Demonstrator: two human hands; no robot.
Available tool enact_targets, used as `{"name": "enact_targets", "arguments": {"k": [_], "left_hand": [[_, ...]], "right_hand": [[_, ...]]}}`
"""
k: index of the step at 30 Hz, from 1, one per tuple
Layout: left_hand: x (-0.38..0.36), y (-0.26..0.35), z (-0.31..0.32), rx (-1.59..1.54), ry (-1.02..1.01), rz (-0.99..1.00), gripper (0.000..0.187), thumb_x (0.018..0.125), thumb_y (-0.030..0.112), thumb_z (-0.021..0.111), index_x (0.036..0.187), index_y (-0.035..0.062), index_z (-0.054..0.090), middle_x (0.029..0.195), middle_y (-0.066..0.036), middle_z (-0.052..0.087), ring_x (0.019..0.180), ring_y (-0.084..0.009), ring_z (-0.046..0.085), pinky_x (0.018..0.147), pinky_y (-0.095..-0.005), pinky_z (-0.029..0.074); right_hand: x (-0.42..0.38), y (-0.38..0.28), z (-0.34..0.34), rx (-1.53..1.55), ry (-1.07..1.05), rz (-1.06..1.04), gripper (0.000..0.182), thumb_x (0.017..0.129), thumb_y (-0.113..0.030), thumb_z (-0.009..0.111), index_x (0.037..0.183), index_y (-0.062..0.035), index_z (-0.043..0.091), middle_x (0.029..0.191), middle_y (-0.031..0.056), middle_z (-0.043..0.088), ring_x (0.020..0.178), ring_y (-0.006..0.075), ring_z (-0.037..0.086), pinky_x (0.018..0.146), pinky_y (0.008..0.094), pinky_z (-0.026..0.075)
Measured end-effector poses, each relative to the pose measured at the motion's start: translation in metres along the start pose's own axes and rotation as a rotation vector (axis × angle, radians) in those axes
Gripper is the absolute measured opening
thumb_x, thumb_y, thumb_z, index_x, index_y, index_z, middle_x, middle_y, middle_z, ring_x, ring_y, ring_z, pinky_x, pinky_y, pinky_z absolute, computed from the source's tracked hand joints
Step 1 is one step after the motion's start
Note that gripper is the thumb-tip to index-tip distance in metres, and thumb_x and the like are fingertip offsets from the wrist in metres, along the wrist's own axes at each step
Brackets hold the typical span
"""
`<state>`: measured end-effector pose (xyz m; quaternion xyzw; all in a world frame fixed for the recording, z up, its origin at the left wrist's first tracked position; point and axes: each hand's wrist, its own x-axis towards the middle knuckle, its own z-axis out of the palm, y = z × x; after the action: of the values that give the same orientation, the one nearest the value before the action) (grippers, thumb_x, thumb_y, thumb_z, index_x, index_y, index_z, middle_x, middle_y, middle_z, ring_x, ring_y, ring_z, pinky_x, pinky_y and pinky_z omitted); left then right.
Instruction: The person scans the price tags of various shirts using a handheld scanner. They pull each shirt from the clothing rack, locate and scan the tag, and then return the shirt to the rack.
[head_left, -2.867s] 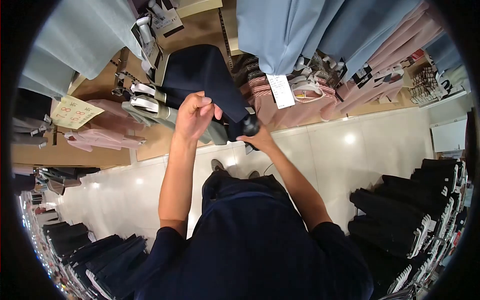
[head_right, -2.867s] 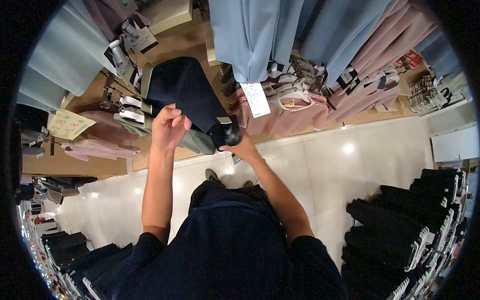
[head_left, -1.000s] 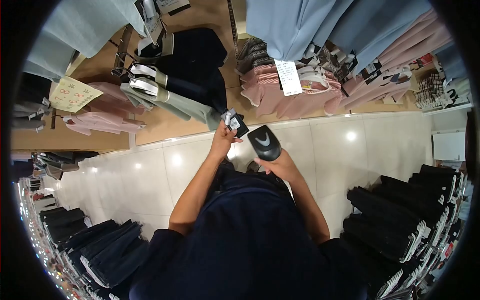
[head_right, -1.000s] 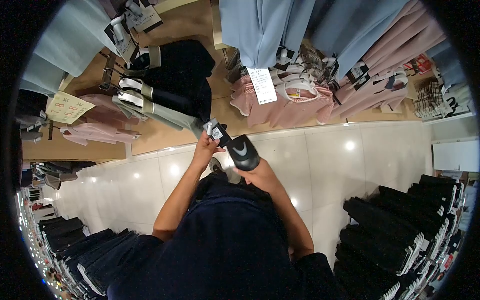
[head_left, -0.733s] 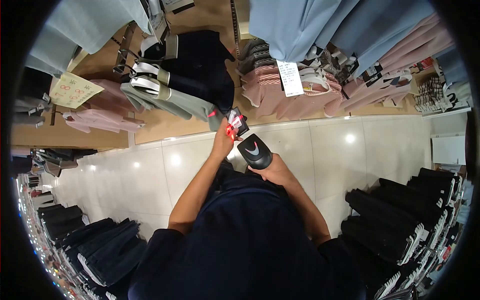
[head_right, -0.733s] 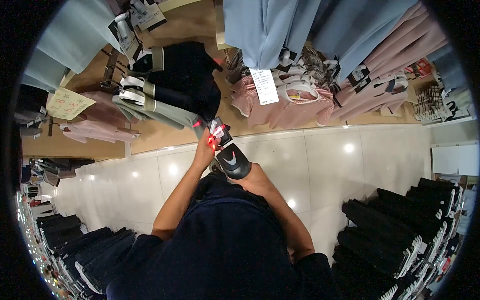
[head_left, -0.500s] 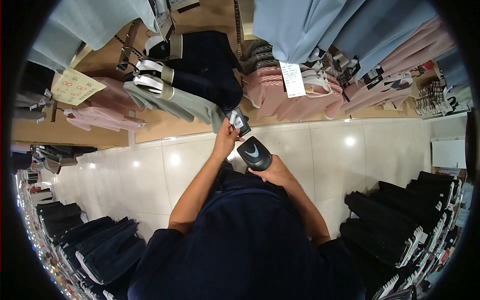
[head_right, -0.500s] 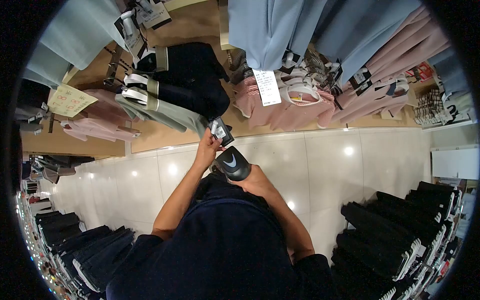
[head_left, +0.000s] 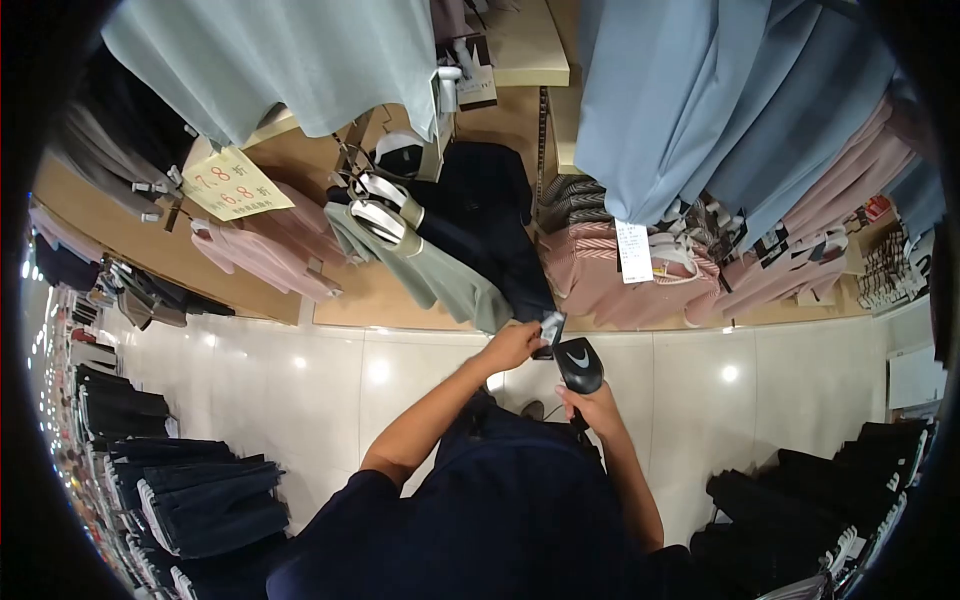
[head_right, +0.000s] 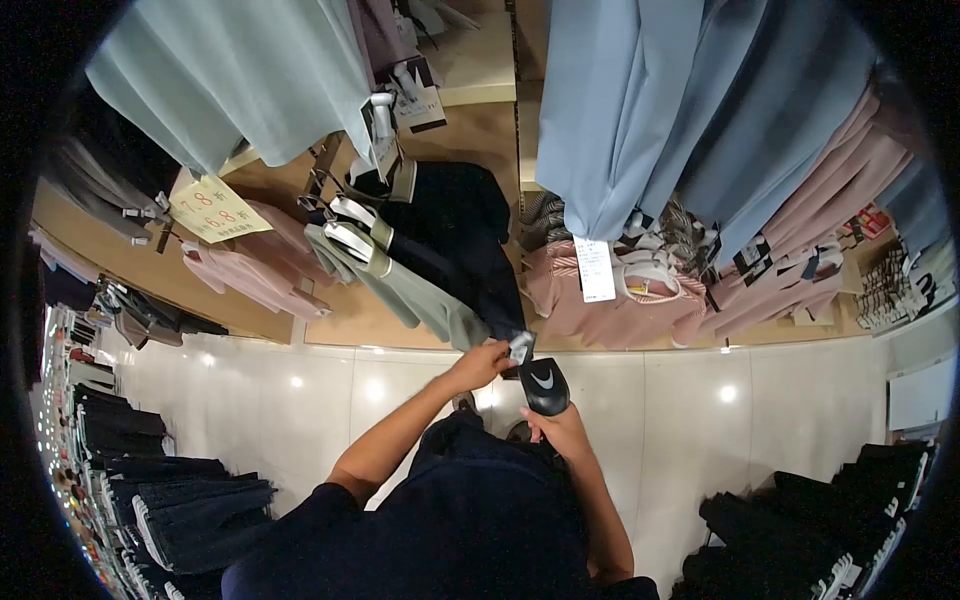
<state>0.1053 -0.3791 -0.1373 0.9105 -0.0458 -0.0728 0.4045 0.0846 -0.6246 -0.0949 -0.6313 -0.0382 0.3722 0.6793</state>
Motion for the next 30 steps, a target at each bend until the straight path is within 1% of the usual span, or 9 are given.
{"name": "enact_targets", "arguments": {"k": [1,4,8,11,14,19,22,24,30], "left_hand": [[0.003,0.012,-0.016,0.067,-0.107,-0.045,0.027,0.090,0.027,0.069,0.101,0.0041,0.061,0.089,-0.018,0.067,0.084,-0.0395,0.065,0.076,-0.0474,0.051],[0.030,0.028,-0.082,0.325,0.193,0.185,0.025,0.086,0.028,0.072,0.099,0.0081,0.065,0.093,-0.013,0.069,0.091,-0.0331,0.066,0.084,-0.0475,0.048],[0.063,0.015,-0.172,0.811,0.541,0.149,0.027,0.085,0.031,0.071,0.097,0.0079,0.068,0.098,-0.010,0.070,0.101,-0.0291,0.063,0.095,-0.0552,0.040],[0.064,-0.034,-0.186,0.981,0.280,-0.118,0.025,0.088,0.032,0.066,0.095,0.0084,0.071,0.091,-0.013,0.071,0.100,-0.0301,0.064,0.100,-0.0551,0.039],[0.045,-0.059,-0.179,0.899,0.159,-0.090,0.023,0.089,0.032,0.066,0.092,0.0093,0.070,0.087,-0.012,0.071,0.101,-0.0281,0.065,0.098,-0.0545,0.040],[0.002,-0.041,-0.182,0.640,0.577,0.254,0.007,0.085,0.015,0.070,0.087,0.0101,0.065,0.086,-0.007,0.064,0.085,-0.0287,0.060,0.093,-0.0455,0.042],[-0.034,-0.008,-0.198,0.425,0.698,0.275,0.009,0.085,0.009,0.069,0.093,0.0075,0.066,0.092,-0.010,0.066,0.094,-0.0293,0.061,0.094,-0.0442,0.043],[-0.054,-0.026,-0.219,0.369,0.843,0.254,0.011,0.085,0.011,0.068,0.094,0.0061,0.065,0.094,-0.011,0.066,0.097,-0.0300,0.061,0.094,-0.0436,0.043],[-0.070,-0.108,-0.331,0.359,1.069,0.026,0.031,0.087,0.018,0.070,0.112,0.0036,0.061,0.112,-0.016,0.064,0.108,-0.0374,0.059,0.095,-0.0439,0.044]], "right_hand": [[0.001,0.004,-0.002,-0.003,0.000,0.002,0.013,0.088,-0.006,0.073,0.094,-0.0006,0.062,0.067,0.0034,0.059,0.052,0.0110,0.055,0.050,0.0267,0.048],[0.000,0.008,-0.002,0.049,0.026,-0.010,0.014,0.088,-0.004,0.073,0.096,-0.0009,0.062,0.067,0.0031,0.059,0.053,0.0109,0.056,0.051,0.0266,0.048],[-0.003,0.002,0.006,0.025,0.067,-0.006,0.015,0.087,-0.004,0.073,0.097,-0.0014,0.062,0.065,0.0019,0.058,0.054,0.0107,0.056,0.051,0.0263,0.048],[0.004,0.009,0.006,-0.043,0.067,0.007,0.015,0.087,-0.006,0.074,0.095,-0.0019,0.062,0.065,0.0017,0.059,0.054,0.0106,0.057,0.052,0.0260,0.048],[0.013,0.016,0.008,-0.043,0.083,0.020,0.016,0.085,-0.006,0.076,0.094,-0.0023,0.063,0.068,0.0016,0.060,0.055,0.0103,0.057,0.053,0.0256,0.048],[0.033,0.014,0.036,0.087,0.105,-0.040,0.019,0.084,-0.007,0.078,0.095,-0.0020,0.064,0.068,0.0013,0.060,0.056,0.0097,0.057,0.053,0.0252,0.047],[0.056,0.022,0.043,-0.023,0.079,-0.019,0.017,0.085,-0.010,0.078,0.091,-0.0029,0.064,0.066,0.0010,0.060,0.054,0.0094,0.056,0.051,0.0252,0.045],[0.068,0.008,0.050,-0.122,0.024,0.010,0.019,0.086,-0.015,0.078,0.081,-0.0054,0.062,0.062,0.0006,0.058,0.052,0.0094,0.055,0.050,0.0254,0.043],[0.117,-0.025,0.082,-0.029,0.294,-0.184,0.022,0.079,-0.010,0.082,0.080,-0.0056,0.060,0.066,0.0011,0.060,0.052,0.0098,0.053,0.051,0.0263,0.044]]}}
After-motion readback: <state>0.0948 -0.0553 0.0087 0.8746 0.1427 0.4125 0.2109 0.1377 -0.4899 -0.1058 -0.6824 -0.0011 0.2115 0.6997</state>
